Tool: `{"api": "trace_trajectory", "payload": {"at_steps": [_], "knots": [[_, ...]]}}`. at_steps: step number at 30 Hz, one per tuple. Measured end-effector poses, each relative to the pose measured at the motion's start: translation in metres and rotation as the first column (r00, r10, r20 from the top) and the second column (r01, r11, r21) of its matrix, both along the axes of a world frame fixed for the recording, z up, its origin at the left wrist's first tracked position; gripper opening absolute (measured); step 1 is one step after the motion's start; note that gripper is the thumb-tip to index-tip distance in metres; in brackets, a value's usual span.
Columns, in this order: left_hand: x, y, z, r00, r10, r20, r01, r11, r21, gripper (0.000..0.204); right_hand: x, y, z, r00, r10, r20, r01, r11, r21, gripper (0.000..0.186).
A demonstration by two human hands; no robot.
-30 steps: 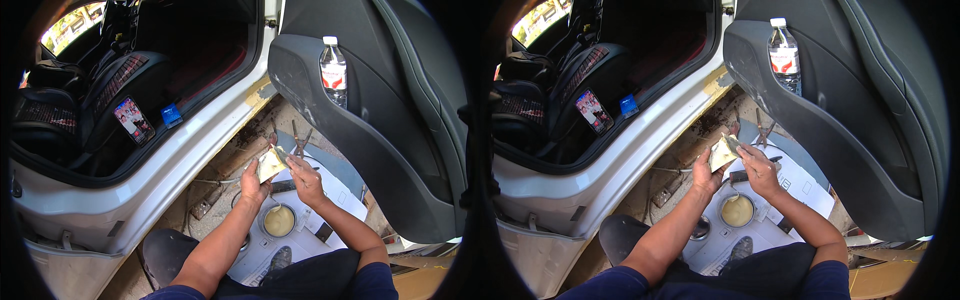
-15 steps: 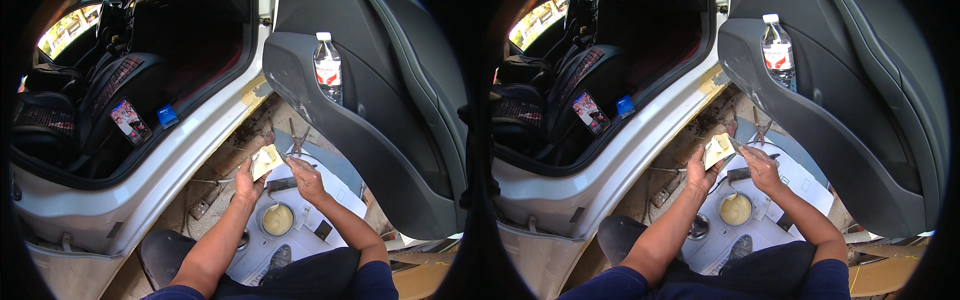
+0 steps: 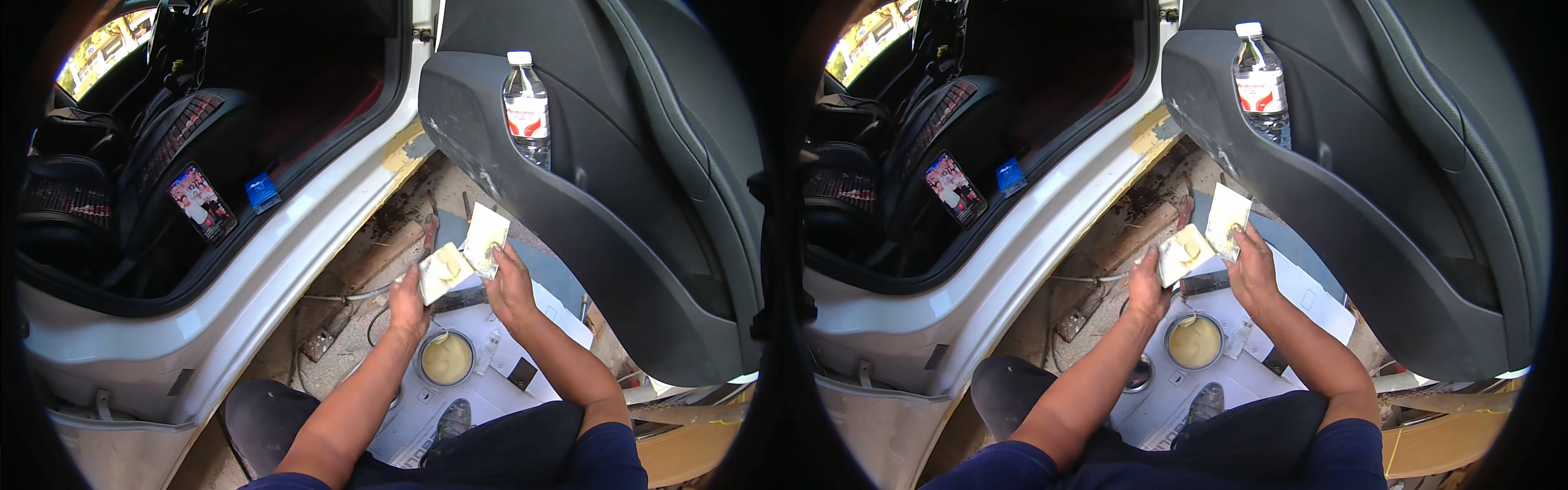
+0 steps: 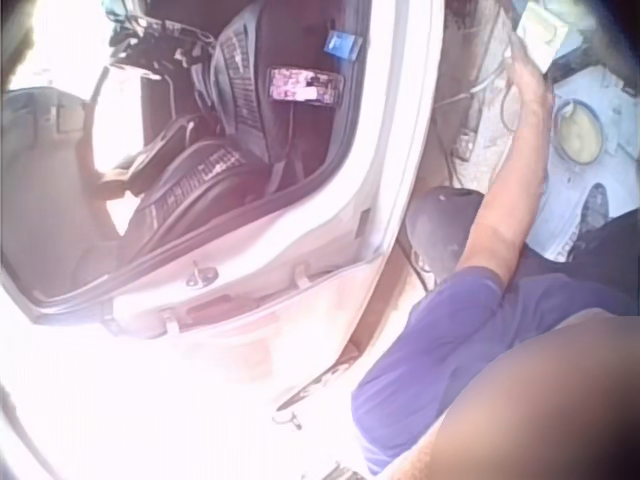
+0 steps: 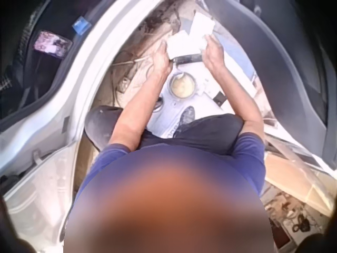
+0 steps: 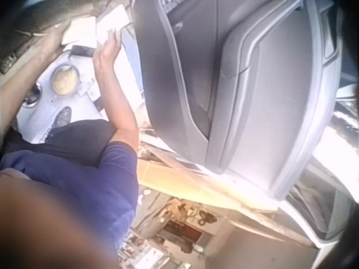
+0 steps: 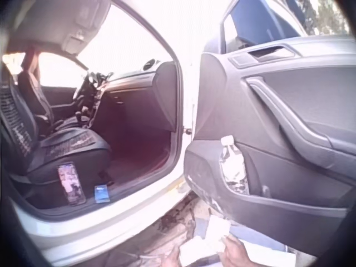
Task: The person applies a yellow body filler to the lower edge of a white car door using a spreader and a backing block. They repeatedly scoop filler from a container and smooth it along the door sill.
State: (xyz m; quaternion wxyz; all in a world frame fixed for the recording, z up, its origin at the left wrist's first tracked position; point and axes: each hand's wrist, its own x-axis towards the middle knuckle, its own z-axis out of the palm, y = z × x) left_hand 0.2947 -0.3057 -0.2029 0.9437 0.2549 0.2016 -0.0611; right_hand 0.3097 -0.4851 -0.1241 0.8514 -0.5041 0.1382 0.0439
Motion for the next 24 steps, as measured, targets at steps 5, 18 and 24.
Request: {"api": "trace_trajectory", "payload": {"at_steps": [5,18,24], "knots": [[-0.009,-0.01,-0.002,0.996,0.075,-0.054,-0.075,0.997,0.0,0.039,-0.008,0.011,-0.008,0.998,0.023,0.061,-0.02,0.999,-0.045,0.044],[0.032,0.035,0.027,0.975,0.215,-0.049,-0.219,0.972,-0.082,0.033,-0.021,-0.006,-0.069,0.919,0.381,0.105,-0.175,0.63,-0.756,0.043],[0.017,0.037,0.023,0.997,-0.061,-0.045,0.057,0.995,-0.088,0.037,0.007,-0.025,-0.04,0.978,0.138,-0.157,-0.125,0.988,0.09,0.035]]}}
